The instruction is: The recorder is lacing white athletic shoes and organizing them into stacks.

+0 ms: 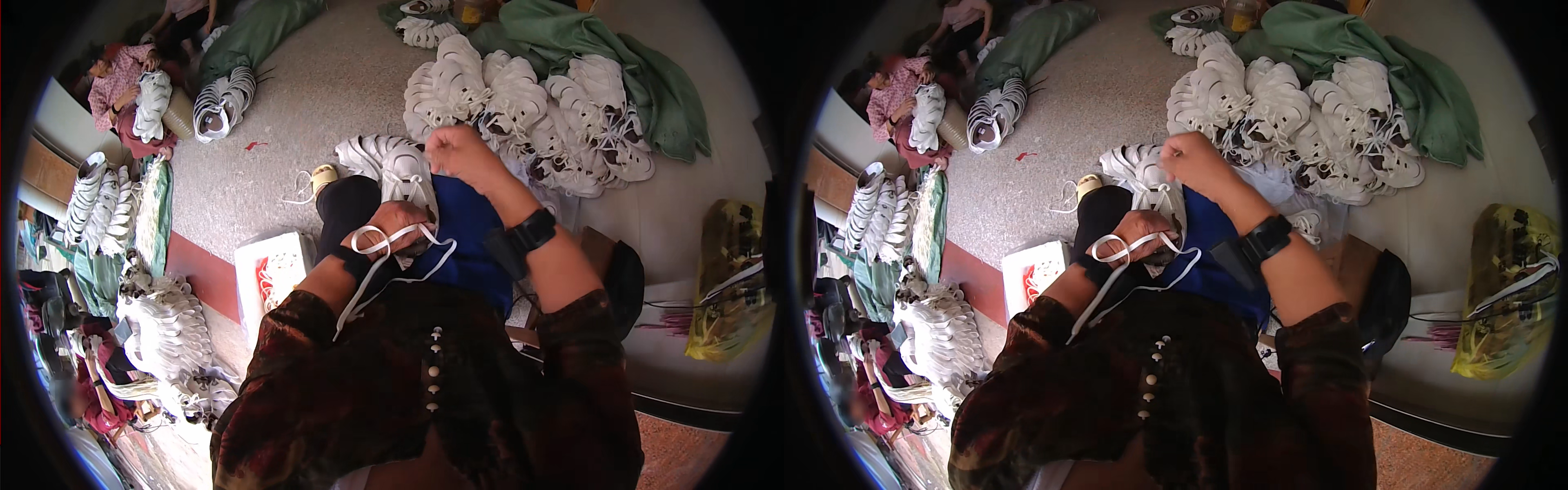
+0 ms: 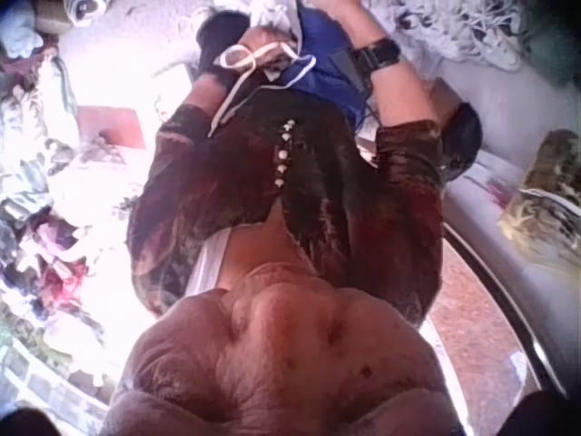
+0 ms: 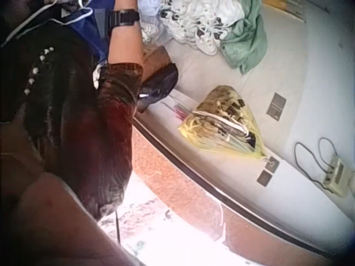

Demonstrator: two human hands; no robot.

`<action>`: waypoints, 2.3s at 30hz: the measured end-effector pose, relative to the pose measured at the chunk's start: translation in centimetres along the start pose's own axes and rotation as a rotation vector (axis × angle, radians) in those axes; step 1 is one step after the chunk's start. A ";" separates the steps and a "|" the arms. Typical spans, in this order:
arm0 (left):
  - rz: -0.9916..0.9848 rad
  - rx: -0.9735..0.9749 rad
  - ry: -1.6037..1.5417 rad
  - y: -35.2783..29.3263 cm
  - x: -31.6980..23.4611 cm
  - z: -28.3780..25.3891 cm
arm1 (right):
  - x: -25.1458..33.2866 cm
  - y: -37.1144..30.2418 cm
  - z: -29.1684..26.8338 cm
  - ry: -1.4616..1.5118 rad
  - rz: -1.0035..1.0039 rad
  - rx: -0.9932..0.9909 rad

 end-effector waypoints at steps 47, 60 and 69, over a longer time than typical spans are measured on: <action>-0.046 -0.064 0.093 0.2 1.6 1.1 | -16.6 2.1 4.1 -0.101 0.104 -0.606; -0.001 -0.103 0.070 0.0 1.7 1.0 | -16.6 3.5 2.3 0.356 0.541 -0.042; -0.026 -0.027 0.090 -0.5 2.6 1.6 | -11.4 6.5 4.9 -0.470 -0.031 0.023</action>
Point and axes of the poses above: each hand's wrist, its own y-axis towards the middle knuckle, its own z-axis out of the palm, x = y × z, the point moved 3 cm from there along y, towards the middle knuckle
